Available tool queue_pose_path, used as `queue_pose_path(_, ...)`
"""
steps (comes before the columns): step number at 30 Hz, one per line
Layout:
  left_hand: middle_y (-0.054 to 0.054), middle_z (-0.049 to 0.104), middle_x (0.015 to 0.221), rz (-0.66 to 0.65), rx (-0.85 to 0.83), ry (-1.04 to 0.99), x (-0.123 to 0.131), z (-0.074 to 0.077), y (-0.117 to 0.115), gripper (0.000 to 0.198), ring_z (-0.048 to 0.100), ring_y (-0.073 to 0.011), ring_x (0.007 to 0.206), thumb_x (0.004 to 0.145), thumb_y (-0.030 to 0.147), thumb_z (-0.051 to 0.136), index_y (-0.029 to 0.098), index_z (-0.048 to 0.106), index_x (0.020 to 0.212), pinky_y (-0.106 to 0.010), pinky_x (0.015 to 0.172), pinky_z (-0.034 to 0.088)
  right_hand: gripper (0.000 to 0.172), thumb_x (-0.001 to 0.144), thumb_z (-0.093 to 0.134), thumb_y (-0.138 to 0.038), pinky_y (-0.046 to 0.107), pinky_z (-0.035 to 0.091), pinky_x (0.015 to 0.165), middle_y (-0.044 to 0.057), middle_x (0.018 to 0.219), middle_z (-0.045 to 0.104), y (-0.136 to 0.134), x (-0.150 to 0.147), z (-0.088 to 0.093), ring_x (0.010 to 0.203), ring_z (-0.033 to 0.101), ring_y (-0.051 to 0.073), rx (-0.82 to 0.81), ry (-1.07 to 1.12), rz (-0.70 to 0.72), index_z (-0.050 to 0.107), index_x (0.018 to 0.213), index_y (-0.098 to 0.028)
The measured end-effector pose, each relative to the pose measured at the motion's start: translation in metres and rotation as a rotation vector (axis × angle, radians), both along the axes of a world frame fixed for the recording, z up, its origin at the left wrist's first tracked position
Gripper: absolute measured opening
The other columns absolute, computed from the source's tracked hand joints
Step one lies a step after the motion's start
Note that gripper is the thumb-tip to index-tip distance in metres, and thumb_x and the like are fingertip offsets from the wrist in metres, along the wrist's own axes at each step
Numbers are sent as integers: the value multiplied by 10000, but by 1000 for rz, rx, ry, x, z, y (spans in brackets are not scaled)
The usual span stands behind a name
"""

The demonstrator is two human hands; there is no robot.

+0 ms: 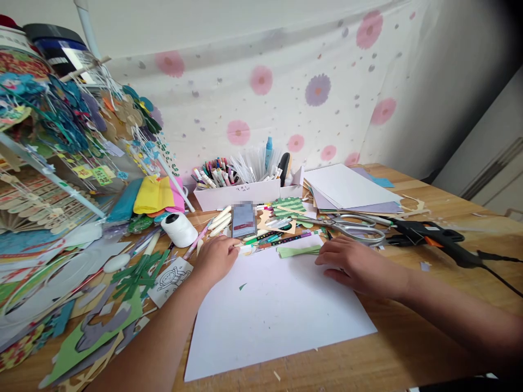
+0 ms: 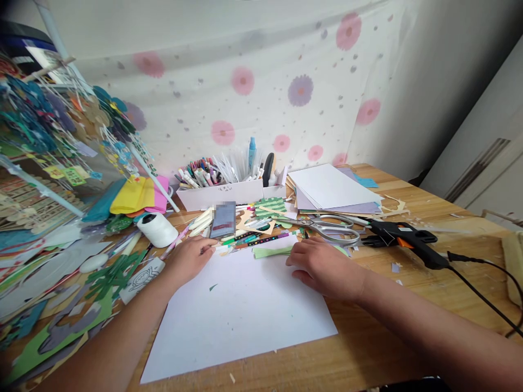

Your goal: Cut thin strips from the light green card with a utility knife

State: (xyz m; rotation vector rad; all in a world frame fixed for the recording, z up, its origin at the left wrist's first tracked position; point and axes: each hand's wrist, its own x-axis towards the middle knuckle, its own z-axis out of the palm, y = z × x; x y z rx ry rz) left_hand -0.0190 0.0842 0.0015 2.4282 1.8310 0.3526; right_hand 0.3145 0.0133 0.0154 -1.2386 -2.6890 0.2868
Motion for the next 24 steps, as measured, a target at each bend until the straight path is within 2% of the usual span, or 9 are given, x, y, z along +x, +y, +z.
queue_pose_path(4, -27, 718, 899, 68, -25, 13, -5, 0, 3, 269, 634, -226, 911, 846, 227, 482, 250, 730, 949, -300, 726, 429, 203, 901, 523, -201, 389, 414, 863, 78, 1023, 646, 0, 0, 1, 946, 569, 219, -2, -4, 1, 675, 1035, -186)
queue_pose_path(13, 17, 719, 923, 119, -23, -14, -8, 0, 4, 198, 644, -188, 910, 843, 239, 476, 250, 674, 851, -269, 725, 435, 201, 895, 536, -204, 392, 409, 866, 70, 1017, 650, -2, 2, 0, 940, 571, 219, -15, -16, 5, 678, 1036, -193)
queue_pose_path(15, 3, 714, 956, 166, 4, -20, -8, 0, 4, 180, 646, -192, 927, 866, 293, 478, 238, 645, 900, -270, 745, 443, 201, 894, 538, -200, 394, 409, 869, 71, 1018, 650, -2, 2, 1, 945, 571, 221, -16, -19, 1, 680, 1035, -191)
queue_pose_path(17, -44, 695, 1072, 229, 38, -20, -6, 2, 5, 285, 639, -218, 988, 890, 393, 473, 210, 591, 1073, -287, 774, 453, 202, 894, 540, -200, 395, 410, 867, 73, 1017, 651, -2, 2, 3, 951, 572, 225, -10, -20, -3, 681, 1039, -188)
queue_pose_path(20, -121, 653, 1197, 272, 41, 13, 4, 7, 12, 562, 621, -279, 1071, 868, 536, 486, 171, 454, 1294, -333, 813, 459, 212, 893, 545, -196, 393, 410, 865, 74, 1020, 652, -2, 2, 5, 957, 575, 226, 9, -6, -3, 676, 1059, -188)
queue_pose_path(24, -160, 689, 1124, 265, -27, 97, 25, 15, 28, 812, 637, -361, 1048, 791, 658, 528, 191, 340, 1427, -398, 804, 463, 212, 897, 543, -204, 398, 408, 864, 70, 1014, 646, -1, 3, 8, 955, 572, 226, 32, 5, 5, 677, 1062, -198)
